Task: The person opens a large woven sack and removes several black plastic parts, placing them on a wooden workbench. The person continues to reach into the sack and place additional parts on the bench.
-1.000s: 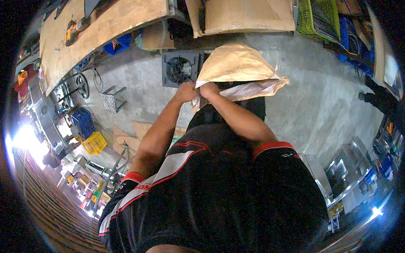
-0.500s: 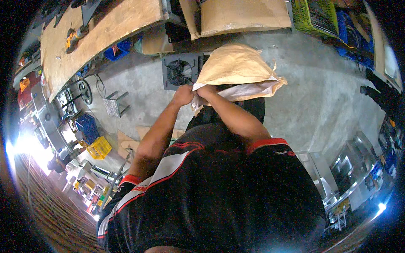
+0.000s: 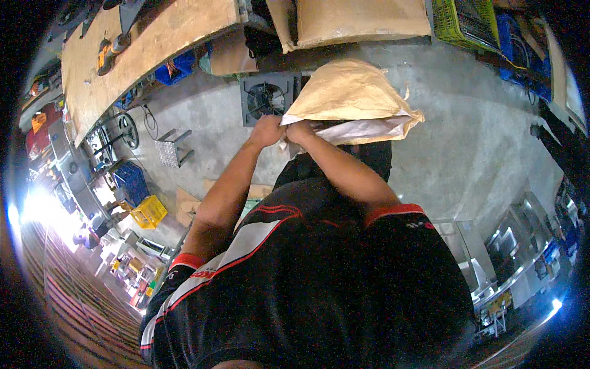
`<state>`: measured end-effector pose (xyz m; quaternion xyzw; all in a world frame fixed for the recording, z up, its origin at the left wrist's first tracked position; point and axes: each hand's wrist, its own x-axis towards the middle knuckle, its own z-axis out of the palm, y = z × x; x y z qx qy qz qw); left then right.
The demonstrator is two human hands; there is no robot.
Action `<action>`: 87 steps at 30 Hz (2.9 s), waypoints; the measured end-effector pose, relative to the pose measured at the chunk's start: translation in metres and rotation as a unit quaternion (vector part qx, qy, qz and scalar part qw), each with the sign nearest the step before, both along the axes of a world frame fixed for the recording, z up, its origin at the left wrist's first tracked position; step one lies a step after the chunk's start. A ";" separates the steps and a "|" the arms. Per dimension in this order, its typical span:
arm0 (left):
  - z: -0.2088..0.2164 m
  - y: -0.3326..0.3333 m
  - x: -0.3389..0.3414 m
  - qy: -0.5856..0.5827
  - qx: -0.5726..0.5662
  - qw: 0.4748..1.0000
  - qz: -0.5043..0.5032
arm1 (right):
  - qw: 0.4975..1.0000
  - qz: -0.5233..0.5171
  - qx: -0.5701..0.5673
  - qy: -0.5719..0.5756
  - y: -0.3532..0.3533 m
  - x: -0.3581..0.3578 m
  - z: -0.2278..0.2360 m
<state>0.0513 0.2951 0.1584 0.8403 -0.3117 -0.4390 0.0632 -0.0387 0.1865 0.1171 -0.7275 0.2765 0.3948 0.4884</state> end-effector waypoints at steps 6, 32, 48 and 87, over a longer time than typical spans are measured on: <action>-0.008 0.005 0.014 -0.008 -0.023 0.999 -0.047 | 0.998 -0.011 0.042 -0.039 0.005 0.001 0.010; 0.015 0.001 -0.013 -0.025 0.113 0.974 0.194 | 0.973 -0.148 0.148 0.100 -0.019 -0.011 -0.004; -0.018 0.035 -0.027 0.102 0.033 0.991 0.082 | 0.992 0.015 0.125 -0.009 -0.062 -0.007 0.079; -0.029 0.038 -0.037 0.093 0.021 0.994 0.054 | 0.879 -0.264 0.343 0.201 -0.019 -0.037 0.054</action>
